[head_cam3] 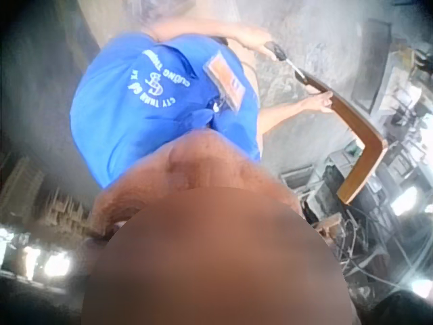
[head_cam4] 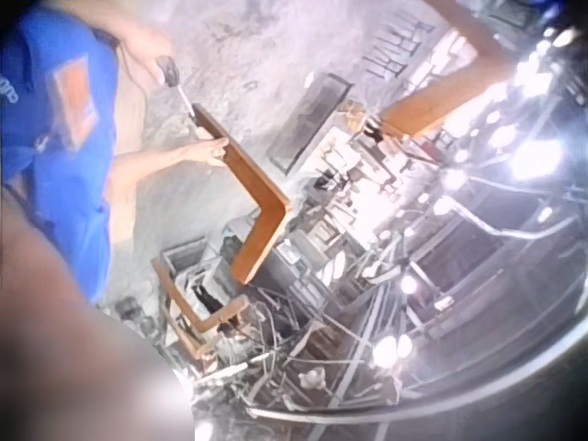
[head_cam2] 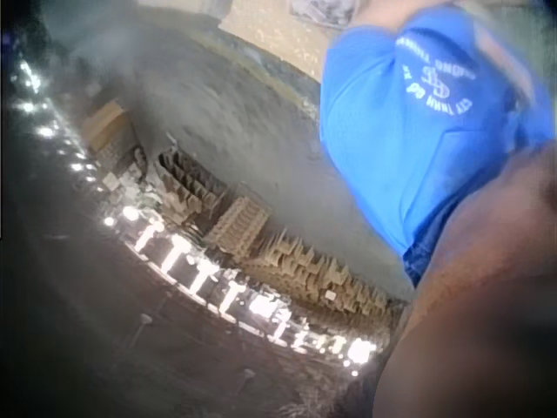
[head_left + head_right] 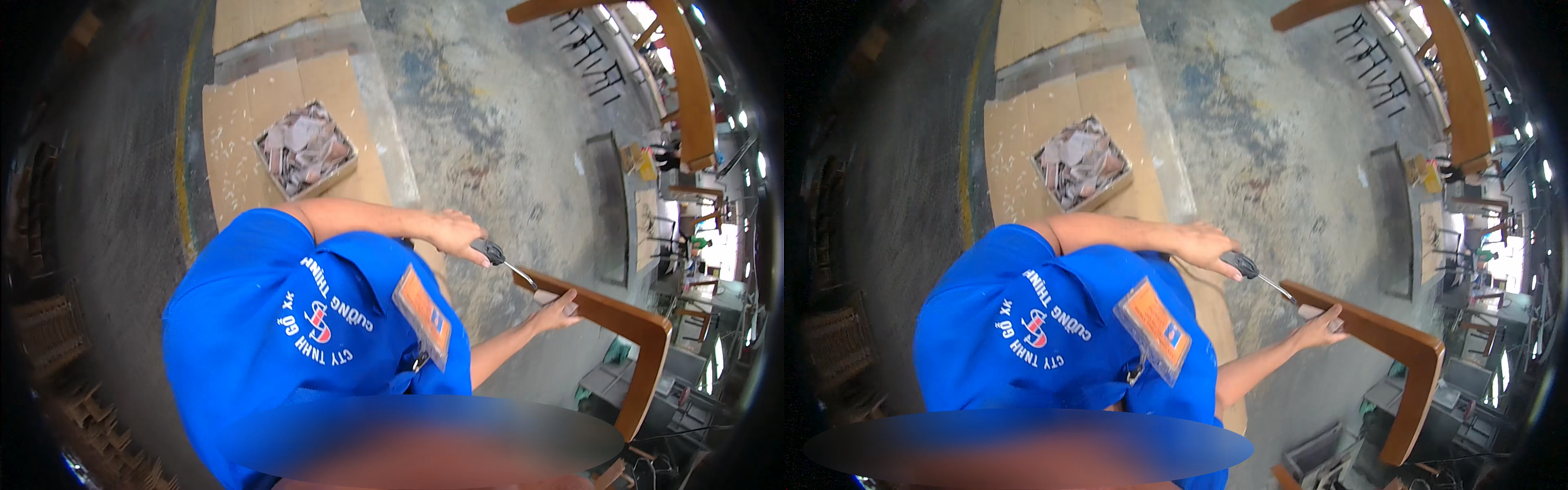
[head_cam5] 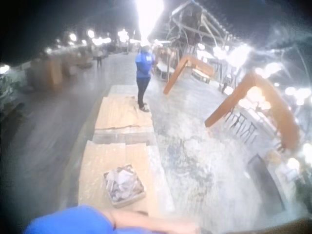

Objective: The person repeatedly sprays a wooden chair leg with a handheld spray gun and wipes it with a cloth. They rotate the leg to treat different sides, then place it on a cardboard sheet on the floor. The process is repeated for multiple chair legs in a workshop setting.

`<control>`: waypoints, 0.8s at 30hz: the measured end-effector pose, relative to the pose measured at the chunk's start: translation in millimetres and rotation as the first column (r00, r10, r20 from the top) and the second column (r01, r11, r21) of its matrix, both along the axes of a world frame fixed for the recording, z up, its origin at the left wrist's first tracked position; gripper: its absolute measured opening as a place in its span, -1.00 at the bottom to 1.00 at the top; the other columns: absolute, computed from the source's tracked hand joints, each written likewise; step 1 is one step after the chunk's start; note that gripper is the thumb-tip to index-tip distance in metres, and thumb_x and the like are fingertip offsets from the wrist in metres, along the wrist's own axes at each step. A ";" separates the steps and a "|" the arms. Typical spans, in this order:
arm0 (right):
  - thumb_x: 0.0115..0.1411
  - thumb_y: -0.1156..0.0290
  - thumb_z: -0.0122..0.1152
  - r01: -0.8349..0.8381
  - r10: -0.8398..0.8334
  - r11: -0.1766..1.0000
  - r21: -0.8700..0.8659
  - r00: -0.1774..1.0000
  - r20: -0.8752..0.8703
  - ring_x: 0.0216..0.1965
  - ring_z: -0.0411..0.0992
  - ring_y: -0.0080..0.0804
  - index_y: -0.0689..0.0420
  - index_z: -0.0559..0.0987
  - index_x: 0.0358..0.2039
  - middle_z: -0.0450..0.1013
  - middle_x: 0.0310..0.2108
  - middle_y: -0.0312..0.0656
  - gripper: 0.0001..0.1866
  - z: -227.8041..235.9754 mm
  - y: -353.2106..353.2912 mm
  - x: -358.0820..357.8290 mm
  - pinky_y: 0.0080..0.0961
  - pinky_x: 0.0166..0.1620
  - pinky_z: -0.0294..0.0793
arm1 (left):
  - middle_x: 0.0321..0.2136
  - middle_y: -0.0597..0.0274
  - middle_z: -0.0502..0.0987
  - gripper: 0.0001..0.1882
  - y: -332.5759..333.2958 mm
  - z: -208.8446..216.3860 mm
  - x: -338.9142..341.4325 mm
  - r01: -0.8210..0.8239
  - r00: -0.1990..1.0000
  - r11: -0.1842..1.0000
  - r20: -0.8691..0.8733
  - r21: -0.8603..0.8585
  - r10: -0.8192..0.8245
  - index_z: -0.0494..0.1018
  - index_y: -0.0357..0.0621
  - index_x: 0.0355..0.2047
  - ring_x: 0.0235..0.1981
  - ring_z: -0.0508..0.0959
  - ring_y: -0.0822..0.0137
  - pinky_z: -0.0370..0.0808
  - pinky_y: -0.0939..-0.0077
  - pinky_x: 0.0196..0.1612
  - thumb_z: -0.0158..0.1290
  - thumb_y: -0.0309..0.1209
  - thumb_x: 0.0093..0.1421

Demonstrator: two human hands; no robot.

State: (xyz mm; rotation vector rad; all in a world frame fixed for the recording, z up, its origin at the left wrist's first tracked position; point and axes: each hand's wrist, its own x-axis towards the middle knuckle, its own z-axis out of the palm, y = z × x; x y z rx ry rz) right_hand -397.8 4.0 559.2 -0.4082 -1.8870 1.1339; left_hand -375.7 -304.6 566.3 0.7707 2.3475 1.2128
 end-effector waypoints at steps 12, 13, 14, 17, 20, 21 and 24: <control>0.10 0.27 0.34 0.471 -0.471 0.851 0.230 0.880 -0.060 -0.14 0.30 -0.27 0.22 0.33 0.05 0.28 -0.10 -0.08 -0.43 15.7 24.6 73.7 -0.36 -0.13 0.39 | -0.25 0.28 0.54 -0.65 11.9 -61.8 33.2 0.313 0.736 0.768 0.368 0.559 -0.568 0.44 -0.27 -0.09 -0.23 0.48 0.44 0.44 0.50 -0.11 0.07 -0.26 0.25; 0.11 0.28 0.33 0.524 -0.515 0.824 0.218 0.851 -0.099 -0.17 0.28 -0.29 0.21 0.34 0.05 0.27 -0.10 -0.10 -0.44 19.6 22.7 80.0 -0.37 -0.14 0.37 | -0.24 0.26 0.54 -0.63 14.6 -62.1 34.4 0.330 0.731 0.761 0.359 0.559 -0.581 0.43 -0.27 -0.07 -0.19 0.48 0.43 0.41 0.51 -0.05 0.07 -0.24 0.25; 0.15 0.35 0.26 0.470 -0.431 0.860 0.199 0.878 -0.208 -0.24 0.26 -0.34 0.20 0.38 0.00 0.29 -0.13 -0.12 -0.55 23.7 18.5 84.4 -0.37 -0.18 0.35 | -0.23 0.25 0.54 -0.60 16.2 -62.6 32.6 0.384 0.732 0.737 0.303 0.556 -0.610 0.43 -0.27 -0.06 -0.16 0.48 0.42 0.40 0.49 -0.02 0.07 -0.21 0.24; 0.17 0.42 0.19 0.007 0.007 0.994 0.110 0.993 -0.119 -0.26 0.29 -0.39 0.20 0.42 -0.04 0.33 -0.17 -0.16 -0.66 50.8 3.1 87.2 -0.45 -0.21 0.36 | -0.22 0.22 0.54 -0.53 18.7 -63.0 30.1 0.412 0.701 0.710 0.299 0.570 -0.647 0.42 -0.27 -0.03 -0.12 0.47 0.40 0.37 0.46 0.02 0.08 -0.13 0.23; 0.22 0.41 0.10 -0.395 0.351 0.905 -0.159 0.903 -0.250 -0.32 0.30 -0.64 0.22 0.41 0.02 0.35 -0.20 -0.24 -0.64 95.0 -13.6 58.6 -0.78 -0.39 0.28 | -0.21 0.21 0.54 -0.47 14.6 -59.8 25.8 0.394 0.651 0.687 0.342 0.610 -0.678 0.40 -0.25 0.01 -0.10 0.47 0.40 0.35 0.43 0.06 0.09 -0.07 0.21; 0.22 0.40 0.10 -0.553 0.468 0.807 -0.206 0.813 -0.345 -0.33 0.28 -0.68 0.21 0.38 0.06 0.35 -0.20 -0.24 -0.60 113.2 -17.0 46.4 -0.83 -0.42 0.26 | -0.21 0.22 0.54 -0.45 11.9 -57.5 23.9 0.390 0.622 0.649 0.333 0.653 -0.709 0.39 -0.24 0.02 -0.09 0.47 0.39 0.34 0.42 0.07 0.09 -0.05 0.20; 0.21 0.33 0.15 -0.762 0.651 0.626 -0.166 0.628 -0.427 -0.35 0.25 -0.75 0.19 0.32 0.14 0.35 -0.21 -0.26 -0.50 172.9 -24.6 -3.1 -0.91 -0.48 0.22 | -0.21 0.24 0.55 -0.41 1.4 -43.9 17.8 0.404 0.669 0.611 0.236 0.681 -0.705 0.38 -0.20 0.02 -0.14 0.49 0.43 0.43 0.50 -0.10 0.05 0.04 0.20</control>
